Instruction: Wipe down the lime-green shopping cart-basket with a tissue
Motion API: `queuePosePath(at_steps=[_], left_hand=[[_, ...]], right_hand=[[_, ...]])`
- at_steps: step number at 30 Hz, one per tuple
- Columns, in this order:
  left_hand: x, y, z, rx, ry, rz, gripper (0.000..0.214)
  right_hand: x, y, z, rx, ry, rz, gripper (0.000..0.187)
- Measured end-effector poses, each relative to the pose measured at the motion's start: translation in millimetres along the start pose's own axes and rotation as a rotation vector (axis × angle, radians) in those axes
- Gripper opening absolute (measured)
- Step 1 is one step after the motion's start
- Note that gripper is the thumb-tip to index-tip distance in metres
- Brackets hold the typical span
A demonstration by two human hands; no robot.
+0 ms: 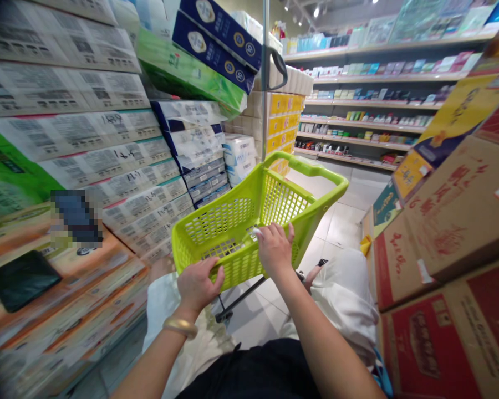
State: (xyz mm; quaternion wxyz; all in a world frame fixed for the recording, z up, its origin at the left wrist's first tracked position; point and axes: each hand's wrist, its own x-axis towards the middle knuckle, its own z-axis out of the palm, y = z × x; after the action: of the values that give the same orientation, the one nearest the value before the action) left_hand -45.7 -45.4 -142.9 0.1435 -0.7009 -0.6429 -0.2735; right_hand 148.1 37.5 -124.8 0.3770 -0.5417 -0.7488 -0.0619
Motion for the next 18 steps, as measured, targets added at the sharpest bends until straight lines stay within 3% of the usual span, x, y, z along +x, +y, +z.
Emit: queuePosePath(at_steps=[8, 18], left_hand=[[1.5, -0.5, 0.0, -0.004, -0.043, -0.004, 0.022], [6.0, -15.2, -1.5, -0.053, -0.08, -0.049, 0.028]], right_hand=[[-24.3, -42.6, 15.3, 0.119, -0.089, -0.181, 0.014], [3.7, 4.6, -3.9, -0.032, -0.026, -0.046, 0.019]])
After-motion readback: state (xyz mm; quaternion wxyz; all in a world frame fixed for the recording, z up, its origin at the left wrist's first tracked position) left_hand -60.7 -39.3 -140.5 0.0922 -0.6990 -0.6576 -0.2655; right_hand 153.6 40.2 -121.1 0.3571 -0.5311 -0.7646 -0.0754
